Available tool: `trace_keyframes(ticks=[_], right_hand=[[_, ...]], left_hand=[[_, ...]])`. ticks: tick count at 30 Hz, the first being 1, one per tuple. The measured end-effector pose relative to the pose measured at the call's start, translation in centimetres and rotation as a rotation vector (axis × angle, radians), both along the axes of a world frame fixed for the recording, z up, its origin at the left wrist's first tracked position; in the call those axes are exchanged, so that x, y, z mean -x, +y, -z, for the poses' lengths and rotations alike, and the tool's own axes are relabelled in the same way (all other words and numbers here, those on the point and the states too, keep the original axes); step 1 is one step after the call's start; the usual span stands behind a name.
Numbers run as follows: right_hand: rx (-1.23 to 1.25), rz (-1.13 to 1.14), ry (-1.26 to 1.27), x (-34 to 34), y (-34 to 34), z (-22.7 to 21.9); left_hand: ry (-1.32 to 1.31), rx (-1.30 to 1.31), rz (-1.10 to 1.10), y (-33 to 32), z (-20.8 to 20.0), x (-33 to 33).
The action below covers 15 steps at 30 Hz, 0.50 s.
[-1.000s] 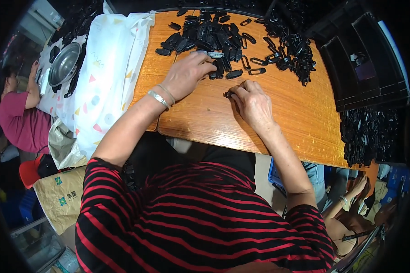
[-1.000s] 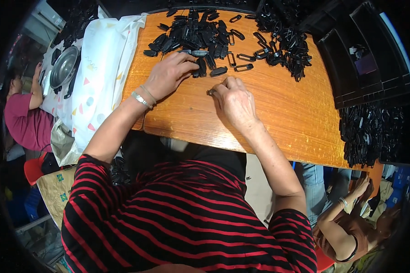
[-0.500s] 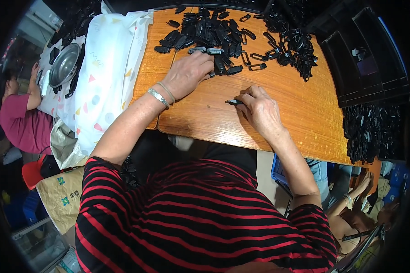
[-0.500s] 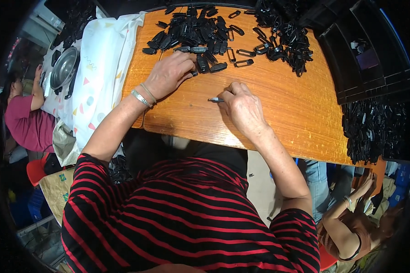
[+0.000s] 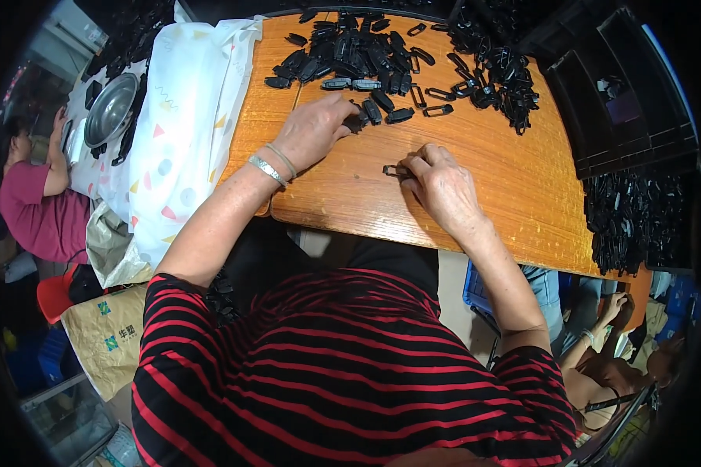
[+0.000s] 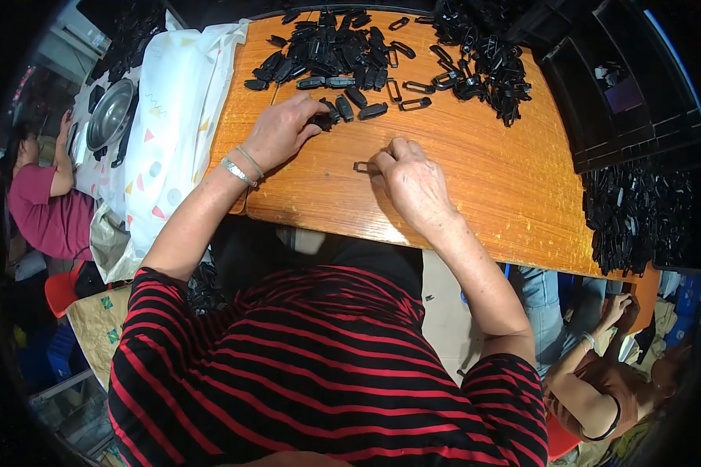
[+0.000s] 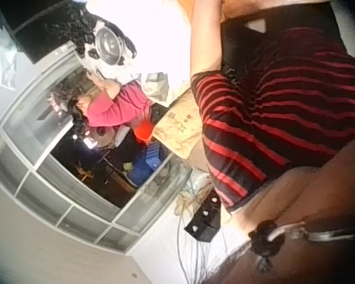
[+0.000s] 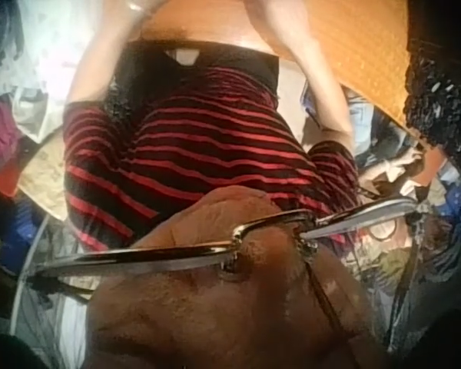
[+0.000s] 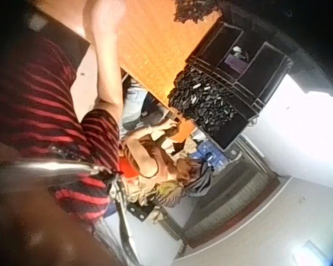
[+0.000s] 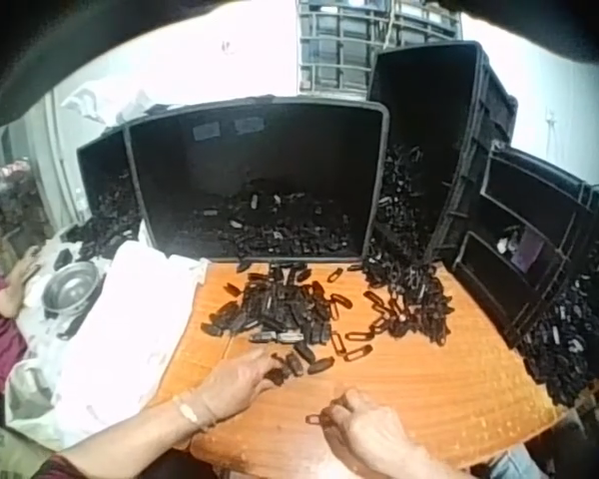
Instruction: Manually assembling small black plastic components at a workbench.
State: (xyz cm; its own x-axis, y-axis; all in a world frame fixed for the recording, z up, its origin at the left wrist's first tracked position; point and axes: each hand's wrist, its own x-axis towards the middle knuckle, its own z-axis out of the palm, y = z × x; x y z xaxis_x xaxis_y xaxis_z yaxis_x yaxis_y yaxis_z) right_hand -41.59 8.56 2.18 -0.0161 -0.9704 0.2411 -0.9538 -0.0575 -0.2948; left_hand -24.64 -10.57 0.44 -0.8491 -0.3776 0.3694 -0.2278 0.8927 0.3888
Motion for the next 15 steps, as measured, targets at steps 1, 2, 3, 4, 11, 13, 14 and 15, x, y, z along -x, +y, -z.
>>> trace_keyframes(ticks=[1, 2, 3, 4, 11, 13, 14, 15], right_hand=[[0.001, -0.013, 0.011, 0.1, 0.0, 0.1], [0.002, -0.014, 0.011, 0.0, -0.1, 0.1], [-0.005, 0.004, 0.001, -0.2, -0.2, -0.1], [-0.012, 0.022, -0.010, -0.3, -0.3, -0.2], [0.174, 0.131, -0.492, -1.9, -1.5, 0.2], [0.335, 0.143, -0.657, -3.0, -1.8, -0.1], [0.333, 0.142, -0.657, -3.4, -2.0, -0.1], [0.344, 0.149, -0.700, -3.8, -2.1, -0.1]], left_hand=[[-0.005, -0.015, -0.003, 0.0, -0.1, 0.0], [-0.011, -0.029, -0.009, 0.1, -0.1, -0.1], [-0.011, -0.028, -0.011, 0.1, 0.0, -0.3], [0.042, 0.012, -0.029, 0.2, 0.3, -0.5], [0.365, -1.256, -0.072, 3.5, -0.1, -1.3], [0.431, -1.307, -0.063, 4.5, -0.2, -1.0], [0.497, -1.358, -0.051, 4.8, -0.2, -1.0], [0.498, -1.359, -0.052, 5.1, -0.3, -1.1]])
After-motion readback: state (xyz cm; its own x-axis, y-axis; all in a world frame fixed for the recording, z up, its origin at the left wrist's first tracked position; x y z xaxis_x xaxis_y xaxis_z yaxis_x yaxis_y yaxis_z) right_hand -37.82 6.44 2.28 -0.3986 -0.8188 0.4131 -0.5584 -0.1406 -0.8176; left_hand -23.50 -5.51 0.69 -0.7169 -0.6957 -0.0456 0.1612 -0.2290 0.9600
